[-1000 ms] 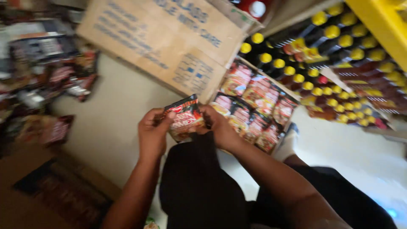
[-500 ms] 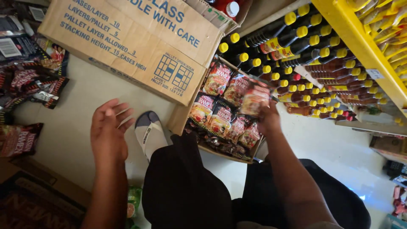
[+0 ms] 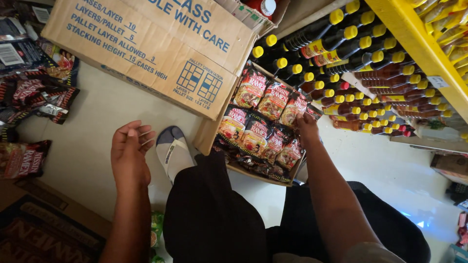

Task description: Stocking and organizing packets of instant noodles on a store shelf.

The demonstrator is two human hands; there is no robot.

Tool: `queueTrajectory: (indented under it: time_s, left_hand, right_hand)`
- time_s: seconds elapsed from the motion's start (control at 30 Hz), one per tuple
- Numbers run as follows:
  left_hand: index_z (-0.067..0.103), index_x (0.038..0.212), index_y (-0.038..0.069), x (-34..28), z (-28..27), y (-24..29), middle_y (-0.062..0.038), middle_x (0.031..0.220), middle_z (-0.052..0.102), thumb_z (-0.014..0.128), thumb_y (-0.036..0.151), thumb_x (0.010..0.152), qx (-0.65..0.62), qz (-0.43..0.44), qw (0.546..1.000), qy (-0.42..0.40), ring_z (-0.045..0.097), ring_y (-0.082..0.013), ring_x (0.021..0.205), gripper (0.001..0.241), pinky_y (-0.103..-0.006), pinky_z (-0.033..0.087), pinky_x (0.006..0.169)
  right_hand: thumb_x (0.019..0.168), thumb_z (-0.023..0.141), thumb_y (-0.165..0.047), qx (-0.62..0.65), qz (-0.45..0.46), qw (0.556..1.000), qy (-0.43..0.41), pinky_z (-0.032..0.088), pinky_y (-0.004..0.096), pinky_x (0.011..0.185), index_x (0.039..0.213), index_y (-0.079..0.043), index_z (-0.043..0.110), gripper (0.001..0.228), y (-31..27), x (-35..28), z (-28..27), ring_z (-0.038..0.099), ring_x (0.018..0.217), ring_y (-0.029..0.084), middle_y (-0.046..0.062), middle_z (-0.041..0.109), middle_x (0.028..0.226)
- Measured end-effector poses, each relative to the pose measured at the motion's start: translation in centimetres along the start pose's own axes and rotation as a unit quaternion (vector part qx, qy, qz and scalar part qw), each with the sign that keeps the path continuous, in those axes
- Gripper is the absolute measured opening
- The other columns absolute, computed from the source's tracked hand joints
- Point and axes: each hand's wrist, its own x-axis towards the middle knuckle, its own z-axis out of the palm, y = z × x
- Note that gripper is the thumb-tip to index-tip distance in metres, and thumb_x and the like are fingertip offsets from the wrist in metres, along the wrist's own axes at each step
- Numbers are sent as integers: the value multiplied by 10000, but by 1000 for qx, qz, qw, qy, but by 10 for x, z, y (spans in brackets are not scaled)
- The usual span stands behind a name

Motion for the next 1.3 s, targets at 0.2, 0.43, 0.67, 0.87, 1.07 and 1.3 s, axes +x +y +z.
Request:
queueTrajectory:
  time_s: [0.2, 0.43, 0.67, 0.87, 1.07, 1.3]
  left_hand:
    - [573, 1257, 87, 10, -15, -5, -83, 1121, 689, 528, 218, 1091, 15, 27, 999, 17, 668, -192, 994, 216, -335, 528, 889]
    - [625, 1211, 144, 48, -63, -25, -35, 1072, 706, 609, 399, 1021, -1, 61, 993, 101, 674, -166, 947, 318, -319, 545, 842]
    - [619, 1121, 109, 142, -112, -4, 3, 958, 667, 613, 301, 1065, 95, 177, 966, 165, 599, -95, 822, 200, -250, 472, 693]
    - [580, 1200, 23, 281, -185, 19, -61, 1111, 639, 676, 128, 994, 111, 392, 884, 227, 615, -171, 974, 251, -319, 540, 845]
    - [579, 1170, 4, 323, -206, 47, -69, 1052, 658, 771, 165, 943, 212, 306, 848, 378, 642, -192, 901, 338, -324, 533, 802]
    - [553, 910, 40, 324, -194, 31, -17, 797, 609, 859, 132, 927, 74, 307, 894, 318, 520, -153, 686, 320, -347, 470, 603]
  right_hand:
    - [852, 849, -117, -324, -291, 880, 188, 534, 396, 719, 1098, -7, 595, 370, 21, 26, -16, 574, 811, 182, 86, 569, 981]
    - [889, 642, -15, -387, -409, 826, 10, 444, 392, 795, 1631, -179, 528, 769, 42, 52, 18, 440, 697, 167, 38, 432, 764]
    - [973, 675, -115, -497, -425, 751, 93, 494, 504, 911, 1557, -126, 573, 593, 17, 15, 20, 557, 969, 374, 214, 532, 1090]
    - [967, 667, -158, -477, -356, 797, 103, 500, 528, 923, 1593, -131, 548, 638, -1, -7, 32, 584, 1008, 428, 283, 502, 1236]
    - [962, 683, -199, -477, -318, 813, 100, 498, 528, 939, 1600, -154, 505, 664, -13, -21, 37, 581, 1039, 435, 273, 513, 1213]
    - [977, 679, -175, -448, -310, 824, 153, 454, 548, 995, 1585, -102, 492, 640, -39, -51, 56, 527, 1176, 454, 319, 491, 1338]
